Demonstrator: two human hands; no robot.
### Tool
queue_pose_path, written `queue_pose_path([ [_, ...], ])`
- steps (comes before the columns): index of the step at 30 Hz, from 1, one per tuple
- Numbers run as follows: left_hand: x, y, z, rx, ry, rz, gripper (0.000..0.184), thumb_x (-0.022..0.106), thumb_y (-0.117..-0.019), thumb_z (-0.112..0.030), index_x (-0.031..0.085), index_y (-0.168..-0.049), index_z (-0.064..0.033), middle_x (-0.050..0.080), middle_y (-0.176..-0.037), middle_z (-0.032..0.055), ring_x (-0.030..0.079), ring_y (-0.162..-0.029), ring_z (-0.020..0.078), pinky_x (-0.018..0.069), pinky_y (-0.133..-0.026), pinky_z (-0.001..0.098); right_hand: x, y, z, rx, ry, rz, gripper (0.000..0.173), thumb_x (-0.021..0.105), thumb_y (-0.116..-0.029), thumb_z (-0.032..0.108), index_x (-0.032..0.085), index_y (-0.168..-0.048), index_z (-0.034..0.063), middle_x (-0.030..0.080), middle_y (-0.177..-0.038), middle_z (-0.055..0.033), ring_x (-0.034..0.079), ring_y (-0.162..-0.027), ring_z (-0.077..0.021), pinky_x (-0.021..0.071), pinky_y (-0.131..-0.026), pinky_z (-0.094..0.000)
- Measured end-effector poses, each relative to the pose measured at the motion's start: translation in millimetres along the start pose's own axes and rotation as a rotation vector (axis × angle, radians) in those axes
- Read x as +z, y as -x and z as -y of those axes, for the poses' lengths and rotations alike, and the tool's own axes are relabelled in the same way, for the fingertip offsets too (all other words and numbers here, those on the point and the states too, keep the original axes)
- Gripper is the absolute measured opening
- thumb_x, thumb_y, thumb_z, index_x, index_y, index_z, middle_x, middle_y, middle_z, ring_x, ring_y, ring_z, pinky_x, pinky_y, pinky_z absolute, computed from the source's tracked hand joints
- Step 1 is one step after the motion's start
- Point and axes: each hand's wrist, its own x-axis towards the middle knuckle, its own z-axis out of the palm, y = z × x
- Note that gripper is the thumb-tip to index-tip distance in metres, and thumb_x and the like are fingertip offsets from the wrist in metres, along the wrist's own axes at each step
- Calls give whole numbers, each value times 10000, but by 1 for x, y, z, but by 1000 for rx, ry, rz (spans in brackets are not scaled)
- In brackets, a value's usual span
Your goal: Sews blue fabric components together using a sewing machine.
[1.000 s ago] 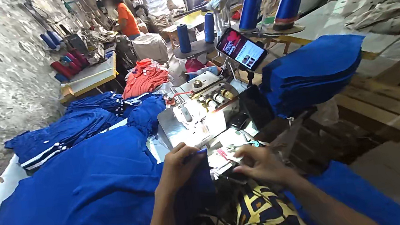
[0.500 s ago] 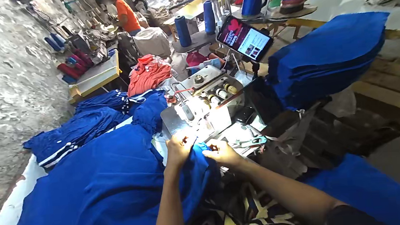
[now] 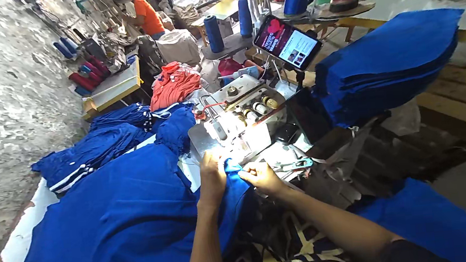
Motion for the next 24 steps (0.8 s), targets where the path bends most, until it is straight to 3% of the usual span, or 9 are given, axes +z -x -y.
queue_pose_path([
  [1,-2,0,-2,4,19,41,119,614,-915,37,721,-931,87,707,-935,215,712,-896,323,579,-851,417,1,0,0,-4,1,-3,152,655,-950,100,665,-837,-1,515,-647,76,433,-569,55,382,-567,-132],
  [4,-5,-1,-5,-36,51,160,136,658,-899,19,712,-987,107,692,-962,244,693,-864,338,573,-825,419,2,2,-1,-21,-23,-2,127,677,-933,88,682,-877,-25,576,-695,50,472,-604,58,413,-600,-126],
  [8,1,0,0,-43,71,172,123,647,-920,-3,736,-953,77,705,-942,213,703,-868,297,576,-841,390,-3,12,-5,-17,-89,35,145,707,-890,52,690,-1000,-41,659,-810,16,566,-682,54,492,-671,-124],
  [12,8,1,2,-28,52,125,141,610,-933,4,722,-924,89,704,-947,224,704,-906,323,572,-860,414,-10,16,-14,-25,-47,20,81,680,-916,71,692,-915,-8,620,-730,55,507,-608,66,447,-603,-122],
  [16,16,4,-3,-65,-60,53,175,576,-906,70,741,-956,101,693,-974,267,685,-988,417,560,-887,480,-14,19,-18,-32,-23,26,76,672,-912,78,683,-874,13,588,-692,78,474,-583,73,414,-579,-113],
  [21,20,3,-8,-139,-88,23,148,603,-914,41,732,-941,107,684,-973,278,685,-980,409,559,-889,472,-14,22,-16,-13,-38,18,66,678,-912,73,681,-878,16,595,-705,79,480,-589,76,422,-584,-107],
  [24,14,-1,-11,-212,-22,36,188,640,-906,30,679,-1046,151,666,-1066,310,674,-1025,420,548,-932,475,-9,20,-13,-26,-35,-2,68,683,-903,68,686,-896,0,608,-711,64,490,-590,76,429,-585,-106],
])
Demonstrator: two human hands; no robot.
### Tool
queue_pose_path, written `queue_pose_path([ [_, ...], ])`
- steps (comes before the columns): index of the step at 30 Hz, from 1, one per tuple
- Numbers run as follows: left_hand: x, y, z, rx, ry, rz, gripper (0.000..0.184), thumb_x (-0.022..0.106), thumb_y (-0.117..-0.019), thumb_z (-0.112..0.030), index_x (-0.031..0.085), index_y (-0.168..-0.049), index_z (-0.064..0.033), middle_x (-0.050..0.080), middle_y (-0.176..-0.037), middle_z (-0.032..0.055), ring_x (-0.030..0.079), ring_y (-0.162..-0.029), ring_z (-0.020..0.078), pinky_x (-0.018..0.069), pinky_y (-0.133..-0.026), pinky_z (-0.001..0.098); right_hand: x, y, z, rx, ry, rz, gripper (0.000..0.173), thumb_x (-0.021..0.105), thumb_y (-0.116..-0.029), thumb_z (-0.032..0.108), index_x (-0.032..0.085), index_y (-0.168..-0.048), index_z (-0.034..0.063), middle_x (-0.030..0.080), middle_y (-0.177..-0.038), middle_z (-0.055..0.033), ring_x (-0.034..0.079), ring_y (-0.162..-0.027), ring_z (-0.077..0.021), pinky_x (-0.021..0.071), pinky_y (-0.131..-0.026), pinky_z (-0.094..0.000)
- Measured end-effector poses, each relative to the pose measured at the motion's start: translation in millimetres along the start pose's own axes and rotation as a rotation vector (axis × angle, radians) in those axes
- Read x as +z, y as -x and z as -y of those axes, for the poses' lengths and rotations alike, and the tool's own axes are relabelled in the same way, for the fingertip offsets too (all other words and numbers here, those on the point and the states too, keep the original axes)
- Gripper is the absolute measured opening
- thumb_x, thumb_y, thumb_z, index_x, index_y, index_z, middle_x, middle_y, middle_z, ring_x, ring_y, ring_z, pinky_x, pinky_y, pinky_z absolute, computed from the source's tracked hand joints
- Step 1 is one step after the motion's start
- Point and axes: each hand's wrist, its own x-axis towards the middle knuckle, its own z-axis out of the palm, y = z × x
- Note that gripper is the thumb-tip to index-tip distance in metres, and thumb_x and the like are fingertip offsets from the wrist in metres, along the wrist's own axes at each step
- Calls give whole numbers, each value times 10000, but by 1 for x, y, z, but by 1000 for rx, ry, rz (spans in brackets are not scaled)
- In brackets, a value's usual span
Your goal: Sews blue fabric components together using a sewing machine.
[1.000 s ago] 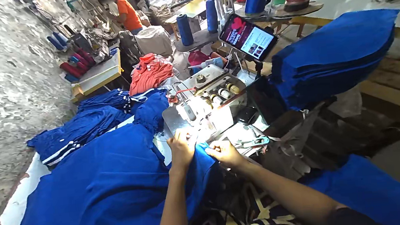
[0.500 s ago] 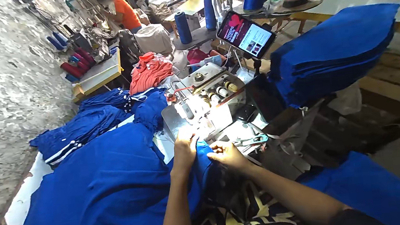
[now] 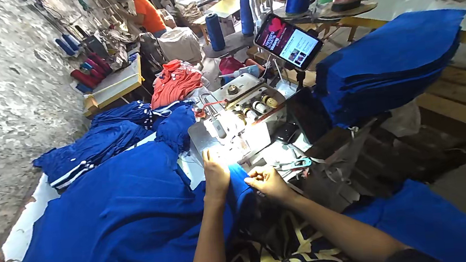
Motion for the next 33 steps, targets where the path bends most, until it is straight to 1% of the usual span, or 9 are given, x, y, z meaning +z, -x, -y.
queue_pose_path([
  [2,0,1,1,27,27,-91,275,683,-873,18,623,-1101,158,668,-994,287,688,-916,369,570,-852,446,4,-1,1,-18,-9,-18,72,685,-897,60,689,-902,-12,614,-717,54,493,-593,77,435,-588,-102],
  [5,-8,8,-7,50,-13,-225,198,588,-896,59,612,-1075,139,653,-853,205,661,-750,243,564,-706,339,8,-3,4,-13,-45,-37,58,689,-897,48,689,-899,-10,619,-708,59,506,-585,75,453,-585,-107],
  [7,-17,20,-22,27,-75,-150,172,562,-928,38,679,-1019,127,693,-936,245,706,-866,345,585,-795,439,8,-3,5,-5,-64,-49,53,690,-899,48,689,-896,-6,624,-709,60,518,-584,70,459,-584,-111],
  [10,-3,45,-37,0,-219,8,222,579,-925,1,698,-1049,142,679,-1049,321,664,-1038,493,523,-922,589,9,-1,3,7,-80,-58,45,684,-908,42,685,-895,-1,635,-727,61,531,-602,72,467,-600,-111],
  [15,34,61,-33,43,-421,-44,429,487,-1010,-236,691,-1180,102,668,-1215,308,615,-1197,496,371,-1092,656,8,7,-10,14,-85,-87,112,602,-860,-61,691,-874,6,650,-743,60,566,-662,76,488,-644,-116],
  [19,46,58,-28,20,-334,-173,504,512,-989,-339,683,-1223,73,664,-1227,294,607,-1198,474,390,-1103,568,5,8,-14,19,-71,-74,99,617,-856,-52,695,-874,8,677,-766,40,606,-701,63,522,-682,-131],
  [25,55,52,-31,-4,-399,-224,501,500,-989,-360,709,-1167,59,679,-1146,277,608,-1137,460,403,-1045,547,1,7,-17,44,-134,-74,98,623,-878,-47,702,-905,4,709,-801,25,650,-739,39,555,-721,-155],
  [30,53,40,-34,-68,-307,-92,502,470,-1006,-338,686,-1280,23,646,-1317,267,558,-1268,503,331,-1109,642,1,-3,-10,54,-127,-123,109,608,-873,-73,688,-915,-12,708,-811,24,654,-749,45,561,-736,-153],
  [33,52,34,-35,-72,-308,-72,525,466,-1018,-383,695,-1268,18,640,-1336,260,538,-1301,508,302,-1129,667,-1,-9,-7,44,-103,-130,128,598,-874,-80,689,-952,-35,714,-827,4,656,-750,37,564,-733,-163],
])
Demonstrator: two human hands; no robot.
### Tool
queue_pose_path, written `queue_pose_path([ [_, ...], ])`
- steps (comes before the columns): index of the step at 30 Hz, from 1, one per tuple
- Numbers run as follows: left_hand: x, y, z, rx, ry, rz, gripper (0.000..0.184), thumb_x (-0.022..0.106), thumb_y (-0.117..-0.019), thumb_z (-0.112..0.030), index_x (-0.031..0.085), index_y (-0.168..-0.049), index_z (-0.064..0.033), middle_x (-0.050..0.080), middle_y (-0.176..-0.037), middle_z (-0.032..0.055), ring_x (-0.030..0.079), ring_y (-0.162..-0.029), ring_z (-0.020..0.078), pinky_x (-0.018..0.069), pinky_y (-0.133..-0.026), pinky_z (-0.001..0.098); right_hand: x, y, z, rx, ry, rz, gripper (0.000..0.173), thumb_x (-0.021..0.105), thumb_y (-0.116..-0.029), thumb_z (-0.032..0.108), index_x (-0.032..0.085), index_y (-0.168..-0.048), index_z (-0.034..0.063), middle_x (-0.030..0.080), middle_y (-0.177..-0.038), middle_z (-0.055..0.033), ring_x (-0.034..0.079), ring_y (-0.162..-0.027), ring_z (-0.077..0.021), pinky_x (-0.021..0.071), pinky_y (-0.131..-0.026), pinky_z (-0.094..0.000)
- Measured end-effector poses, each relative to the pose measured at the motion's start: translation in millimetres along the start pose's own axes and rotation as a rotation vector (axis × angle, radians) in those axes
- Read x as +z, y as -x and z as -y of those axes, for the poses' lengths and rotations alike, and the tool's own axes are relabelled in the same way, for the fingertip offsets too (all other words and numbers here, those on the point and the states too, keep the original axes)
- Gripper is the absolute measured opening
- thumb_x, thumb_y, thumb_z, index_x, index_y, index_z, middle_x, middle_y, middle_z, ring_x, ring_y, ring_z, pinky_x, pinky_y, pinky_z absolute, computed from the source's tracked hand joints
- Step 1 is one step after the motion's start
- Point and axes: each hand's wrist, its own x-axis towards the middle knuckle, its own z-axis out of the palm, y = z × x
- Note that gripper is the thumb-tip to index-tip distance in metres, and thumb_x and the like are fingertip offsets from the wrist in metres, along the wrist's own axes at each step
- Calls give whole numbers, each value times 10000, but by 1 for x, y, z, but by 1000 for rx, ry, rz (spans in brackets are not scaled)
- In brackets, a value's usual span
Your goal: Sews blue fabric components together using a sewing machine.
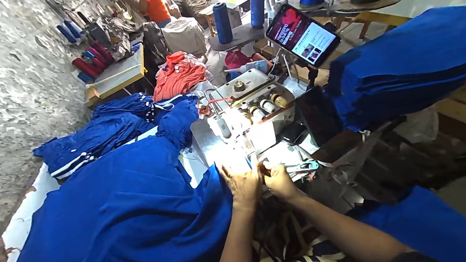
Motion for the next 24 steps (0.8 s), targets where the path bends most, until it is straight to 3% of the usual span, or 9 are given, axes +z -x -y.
queue_pose_path([
  [3,-3,2,4,43,57,-52,500,508,-999,-362,720,-1201,44,689,-1231,260,615,-1204,488,365,-1087,666,-1,5,2,-51,-18,-7,136,616,-878,-73,664,-1004,-52,705,-821,8,644,-717,38,557,-708,-151],
  [5,-17,0,5,-2,163,-25,395,548,-959,-238,700,-1108,95,701,-1109,268,638,-1132,474,391,-1074,634,0,10,6,-110,-17,-13,190,653,-889,-29,606,-1073,-26,683,-757,58,606,-644,59,525,-649,-132],
  [7,-34,-7,4,-59,188,50,308,531,-973,-108,669,-1091,141,688,-1080,305,635,-1129,485,419,-1075,586,2,11,10,-134,-21,-4,255,662,-900,4,558,-1132,-12,643,-689,97,556,-584,70,479,-593,-121],
  [10,-46,-22,11,-123,185,239,315,511,-993,-43,641,-1198,157,636,-1228,346,587,-1237,482,425,-1103,532,7,3,17,-131,22,-23,258,667,-894,9,542,-1117,-26,626,-668,86,547,-573,61,472,-585,-128],
  [12,-45,-36,22,-107,216,299,309,532,-988,-60,665,-1192,130,637,-1222,330,584,-1233,461,406,-1107,542,13,-10,23,-125,87,-58,280,682,-869,16,534,-1101,-41,608,-675,67,538,-580,51,469,-598,-137],
  [15,-41,-54,33,-74,212,379,319,527,-1007,-118,688,-1190,89,671,-1213,289,572,-1269,436,283,-1182,581,23,-29,26,0,-43,-80,374,706,-846,-33,517,-1167,-71,630,-697,8,595,-563,-21,532,-569,-193],
  [18,-38,-77,41,-181,161,490,422,542,-1042,-208,587,-1359,66,583,-1366,286,496,-1370,407,208,-1239,565,28,-35,34,136,-179,-77,395,713,-851,-80,498,-1181,-49,647,-676,-43,638,-510,-96,564,-488,-238],
  [21,-28,-93,58,-240,140,475,512,583,-1030,-234,478,-1403,101,574,-1370,279,500,-1368,392,218,-1238,554,26,-26,39,128,-56,-25,435,720,-872,-26,460,-1220,-47,664,-692,-45,655,-538,-87,579,-531,-242],
  [24,-17,-100,78,-229,142,424,518,547,-1041,-165,436,-1467,110,464,-1497,310,404,-1443,444,187,-1227,615,23,-11,37,12,164,17,390,720,-874,46,497,-1179,-50,672,-743,-13,642,-631,-26,559,-636,-217],
])
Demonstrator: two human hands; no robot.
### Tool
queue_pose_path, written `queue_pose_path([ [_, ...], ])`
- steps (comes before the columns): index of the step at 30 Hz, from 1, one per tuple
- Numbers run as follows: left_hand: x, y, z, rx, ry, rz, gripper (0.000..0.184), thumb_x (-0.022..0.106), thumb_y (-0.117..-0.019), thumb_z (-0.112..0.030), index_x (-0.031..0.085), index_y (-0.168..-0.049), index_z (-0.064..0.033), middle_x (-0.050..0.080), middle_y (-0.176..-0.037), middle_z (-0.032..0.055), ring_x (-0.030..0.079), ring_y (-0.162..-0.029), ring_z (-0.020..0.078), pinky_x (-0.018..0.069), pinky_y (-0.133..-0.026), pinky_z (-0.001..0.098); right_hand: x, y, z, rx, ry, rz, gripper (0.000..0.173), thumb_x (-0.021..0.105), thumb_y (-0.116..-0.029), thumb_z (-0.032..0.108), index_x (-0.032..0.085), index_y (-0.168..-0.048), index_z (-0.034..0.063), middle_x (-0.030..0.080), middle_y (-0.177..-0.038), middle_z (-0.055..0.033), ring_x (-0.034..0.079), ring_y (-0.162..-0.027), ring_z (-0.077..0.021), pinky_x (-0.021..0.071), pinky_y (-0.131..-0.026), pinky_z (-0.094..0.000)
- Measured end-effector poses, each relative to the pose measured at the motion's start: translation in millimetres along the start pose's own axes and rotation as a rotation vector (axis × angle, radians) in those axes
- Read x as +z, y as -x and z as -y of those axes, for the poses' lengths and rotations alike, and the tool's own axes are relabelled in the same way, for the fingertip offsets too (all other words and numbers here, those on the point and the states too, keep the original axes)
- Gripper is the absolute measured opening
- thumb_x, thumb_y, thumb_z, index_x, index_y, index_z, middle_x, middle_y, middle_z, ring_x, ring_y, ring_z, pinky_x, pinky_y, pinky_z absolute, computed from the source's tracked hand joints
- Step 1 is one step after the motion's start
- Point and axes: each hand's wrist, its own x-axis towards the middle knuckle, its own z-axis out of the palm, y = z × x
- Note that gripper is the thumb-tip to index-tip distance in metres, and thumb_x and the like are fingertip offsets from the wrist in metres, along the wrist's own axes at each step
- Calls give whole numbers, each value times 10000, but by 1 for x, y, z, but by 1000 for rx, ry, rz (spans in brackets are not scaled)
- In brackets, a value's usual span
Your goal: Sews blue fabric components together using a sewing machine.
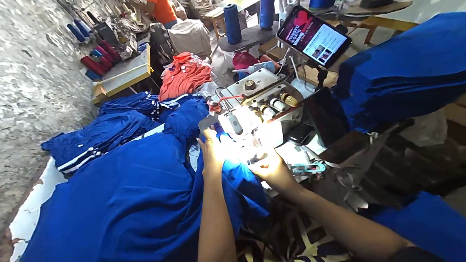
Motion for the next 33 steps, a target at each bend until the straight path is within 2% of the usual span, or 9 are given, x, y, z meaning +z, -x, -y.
queue_pose_path([
  [6,-10,-15,24,-290,466,-78,960,720,-948,-202,62,-1600,49,324,-1571,347,420,-1421,451,365,-1155,547,-12,15,18,201,-24,152,339,625,-976,11,445,-1261,-13,709,-837,-57,707,-619,-108,618,-588,-275],
  [8,-13,-19,36,-321,547,-66,754,717,-965,-239,334,-1516,104,465,-1469,346,477,-1365,446,380,-1134,561,-17,13,16,184,9,182,332,614,-989,30,455,-1277,-10,729,-894,-70,720,-644,-111,623,-605,-275],
  [10,-16,-20,43,-305,455,-127,476,729,-961,-332,672,-1144,103,668,-1131,300,630,-1084,415,461,-972,591,-18,11,13,133,32,227,337,614,-993,47,479,-1294,-23,729,-970,-78,723,-688,-96,622,-634,-260],
  [12,-25,-15,44,-328,460,-225,407,744,-951,-325,719,-975,81,690,-962,259,646,-923,370,486,-883,573,-17,10,16,118,40,284,367,602,-995,37,478,-1333,-35,718,-1068,-99,731,-735,-97,624,-663,-256],
  [15,-43,1,41,-303,665,-436,299,769,-932,-210,731,-1041,65,718,-966,190,656,-876,220,517,-867,426,-14,7,22,147,69,335,389,588,-1012,61,467,-1375,-10,727,-1036,-70,724,-707,-93,624,-649,-262],
  [20,-60,54,31,119,1030,-611,51,677,-943,-50,727,-935,-57,720,-865,-68,677,-820,4,576,-790,234,-9,-6,27,167,116,397,306,527,-1049,81,519,-1313,-75,723,-896,-70,697,-623,-84,611,-622,-249],
  [24,-66,87,33,709,966,-307,106,671,-984,-331,761,-999,-278,670,-1023,-188,620,-965,-49,533,-841,155,-5,-21,40,196,272,546,378,489,-1078,153,487,-1341,-119,703,-902,-94,663,-633,-84,583,-648,-264],
  [27,-64,88,24,872,950,-121,141,627,-1017,-308,737,-1028,-220,681,-980,-177,609,-955,-80,504,-848,129,-5,-26,48,186,360,593,289,496,-1068,163,642,-1103,-84,672,-814,-65,595,-645,-62,518,-663,-266],
  [33,-29,60,22,377,436,-182,166,710,-894,-103,741,-979,37,715,-900,114,663,-834,124,539,-812,299,-27,-25,38,189,409,597,269,491,-1020,79,670,-855,-36,643,-631,-52,598,-502,-79,518,-527,-252],
])
